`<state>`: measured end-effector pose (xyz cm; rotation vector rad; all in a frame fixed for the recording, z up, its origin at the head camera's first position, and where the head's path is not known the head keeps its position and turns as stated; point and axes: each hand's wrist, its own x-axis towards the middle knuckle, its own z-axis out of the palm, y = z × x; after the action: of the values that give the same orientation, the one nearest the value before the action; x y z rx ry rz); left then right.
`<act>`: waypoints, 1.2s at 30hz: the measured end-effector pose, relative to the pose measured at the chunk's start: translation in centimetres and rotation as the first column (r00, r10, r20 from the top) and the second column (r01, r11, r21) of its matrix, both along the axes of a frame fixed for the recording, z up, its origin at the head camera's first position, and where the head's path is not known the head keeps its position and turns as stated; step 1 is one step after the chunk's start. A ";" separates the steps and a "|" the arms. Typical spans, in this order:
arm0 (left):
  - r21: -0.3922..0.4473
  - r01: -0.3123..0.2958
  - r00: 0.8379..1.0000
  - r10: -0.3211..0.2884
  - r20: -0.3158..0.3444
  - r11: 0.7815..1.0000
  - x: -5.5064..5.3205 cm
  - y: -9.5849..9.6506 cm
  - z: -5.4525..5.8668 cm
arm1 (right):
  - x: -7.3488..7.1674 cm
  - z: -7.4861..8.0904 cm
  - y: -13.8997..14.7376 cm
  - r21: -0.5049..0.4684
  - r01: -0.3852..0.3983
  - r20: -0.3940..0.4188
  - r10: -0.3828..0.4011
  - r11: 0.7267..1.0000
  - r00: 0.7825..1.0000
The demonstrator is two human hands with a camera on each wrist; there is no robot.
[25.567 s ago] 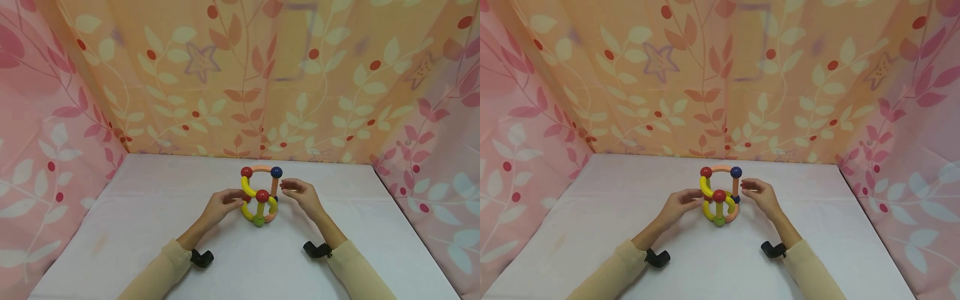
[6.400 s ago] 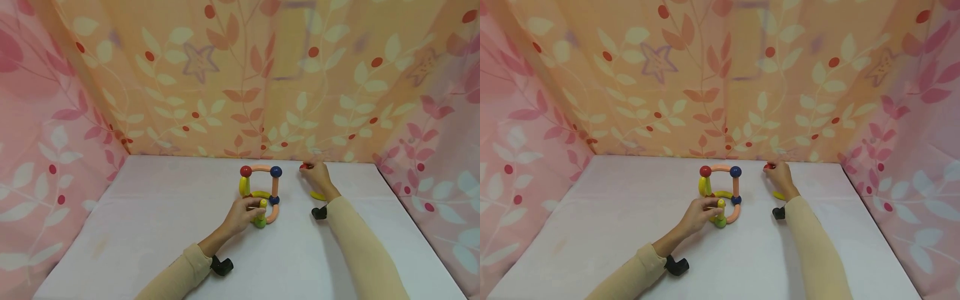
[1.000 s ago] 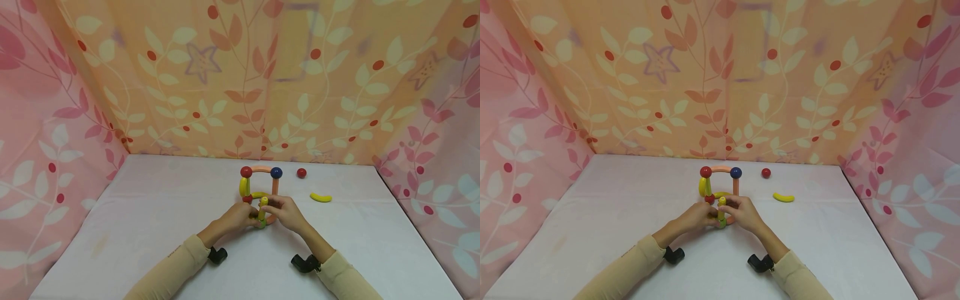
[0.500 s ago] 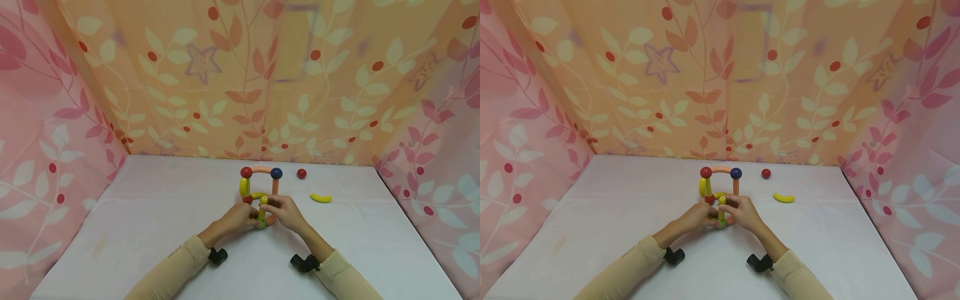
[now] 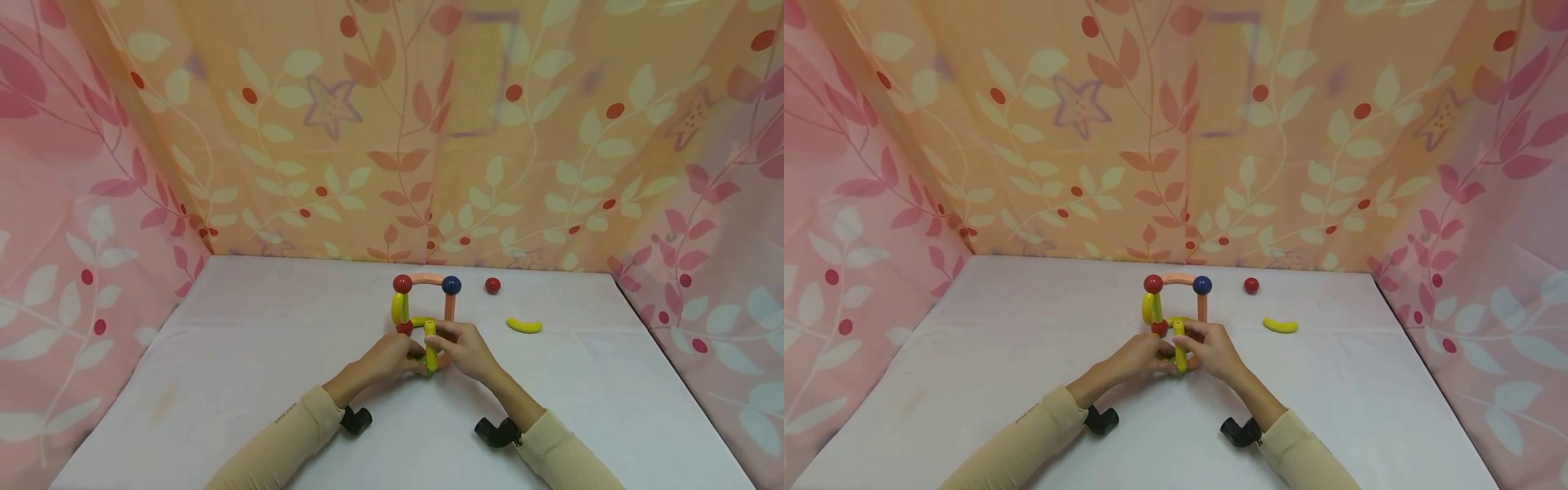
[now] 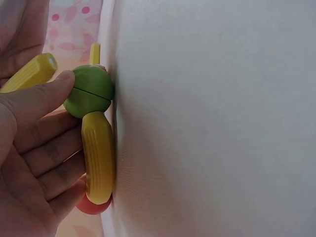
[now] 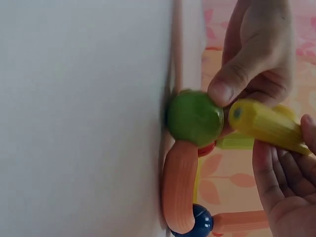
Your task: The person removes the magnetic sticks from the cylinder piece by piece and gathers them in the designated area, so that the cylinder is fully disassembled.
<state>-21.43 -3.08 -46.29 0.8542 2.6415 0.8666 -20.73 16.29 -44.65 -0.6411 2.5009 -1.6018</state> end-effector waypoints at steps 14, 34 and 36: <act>0.012 -0.003 1.000 0.003 0.027 1.000 0.1 -0.1 0.2 | 0.5 0.3 0.4 -0.083 0.032 0.006 -0.032 0.996 0.999; 0.005 0.015 1.000 -0.015 -0.013 1.000 -0.1 0.0 0.0 | 0.4 1.8 2.4 -0.038 0.019 -0.071 -0.022 0.999 0.997; 0.007 0.012 1.000 -0.012 -0.002 1.000 -0.1 0.0 -0.1 | 0.3 2.1 3.0 -0.036 0.031 -0.078 -0.033 0.999 0.996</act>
<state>-21.57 -3.10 -46.34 0.8727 2.6334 0.8732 -20.48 19.28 -42.53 -0.6848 2.5566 -1.6657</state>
